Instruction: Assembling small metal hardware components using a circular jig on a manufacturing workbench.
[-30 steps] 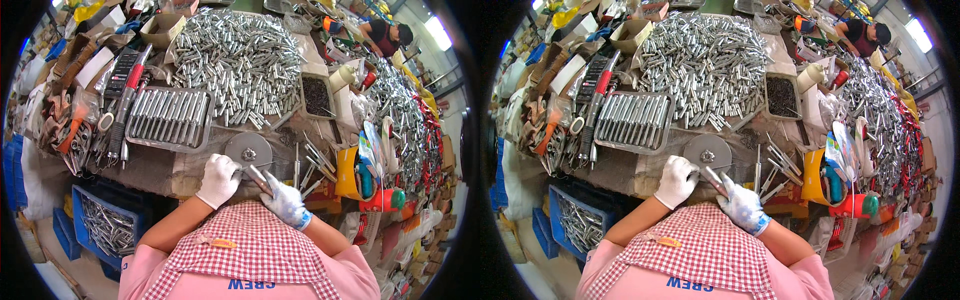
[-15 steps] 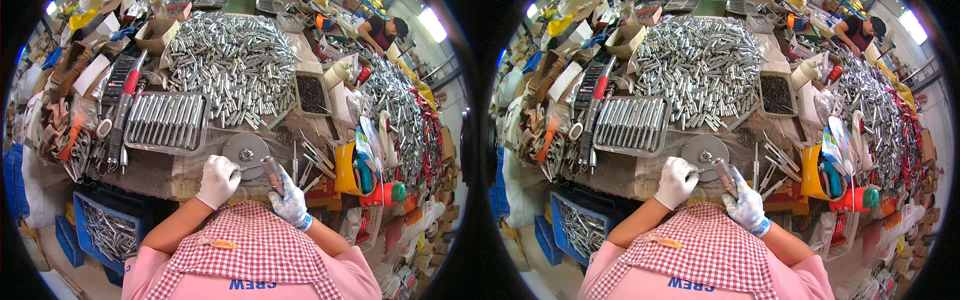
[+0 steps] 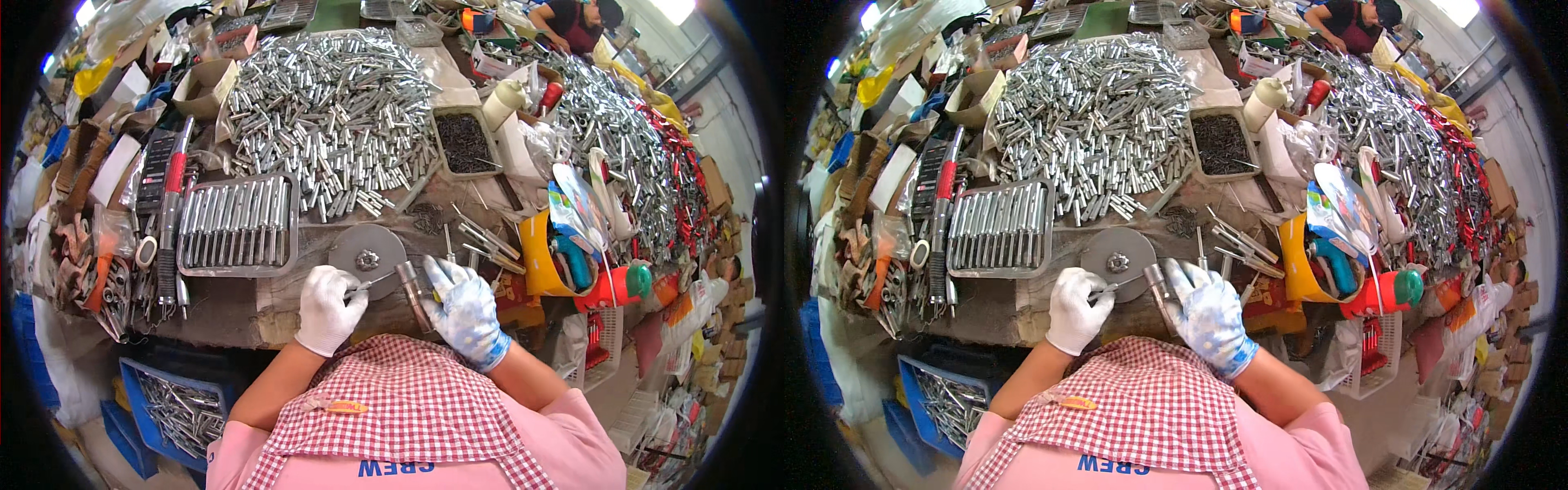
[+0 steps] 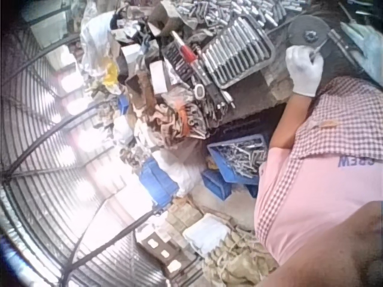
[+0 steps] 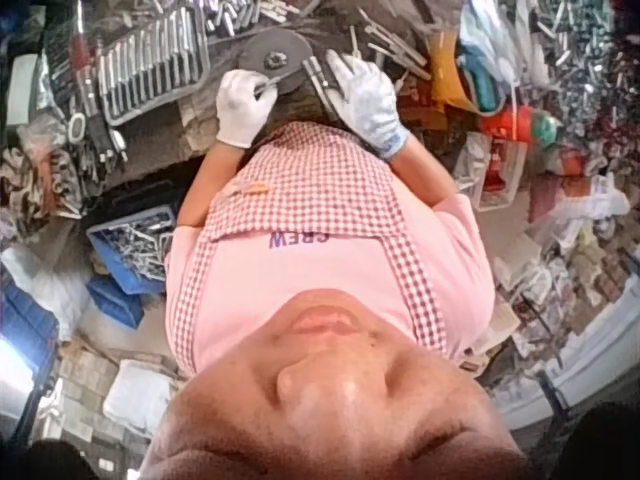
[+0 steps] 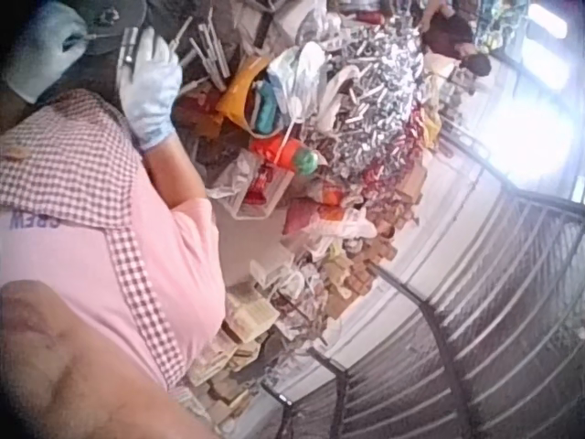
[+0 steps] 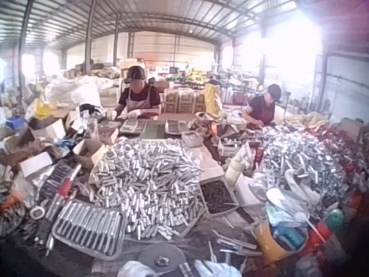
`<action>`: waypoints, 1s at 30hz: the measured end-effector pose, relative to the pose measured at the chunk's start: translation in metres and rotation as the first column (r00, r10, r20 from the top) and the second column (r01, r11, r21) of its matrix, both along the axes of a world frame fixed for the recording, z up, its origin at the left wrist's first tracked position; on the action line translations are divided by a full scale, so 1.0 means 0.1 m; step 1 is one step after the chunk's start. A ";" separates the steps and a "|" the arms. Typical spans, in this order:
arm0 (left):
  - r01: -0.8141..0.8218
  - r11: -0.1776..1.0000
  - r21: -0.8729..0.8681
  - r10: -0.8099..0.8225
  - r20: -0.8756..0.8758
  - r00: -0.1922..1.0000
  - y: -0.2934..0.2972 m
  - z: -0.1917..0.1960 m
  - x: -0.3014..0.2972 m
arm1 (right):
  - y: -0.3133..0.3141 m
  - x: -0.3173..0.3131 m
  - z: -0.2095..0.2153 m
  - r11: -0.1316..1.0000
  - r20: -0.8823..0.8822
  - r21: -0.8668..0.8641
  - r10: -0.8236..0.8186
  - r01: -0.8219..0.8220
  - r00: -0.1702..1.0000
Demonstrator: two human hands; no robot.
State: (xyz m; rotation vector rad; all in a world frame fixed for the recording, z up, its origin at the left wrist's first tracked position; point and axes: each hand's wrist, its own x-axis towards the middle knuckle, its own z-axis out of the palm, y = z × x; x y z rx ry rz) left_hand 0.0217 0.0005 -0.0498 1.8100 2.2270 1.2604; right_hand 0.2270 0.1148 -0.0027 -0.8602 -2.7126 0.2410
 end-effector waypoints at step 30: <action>0.189 0.978 -0.093 -0.008 0.880 0.476 0.10 0.56 0.00 | 0.72 0.84 -0.06 0.959 0.164 -0.127 0.272 -0.253 0.948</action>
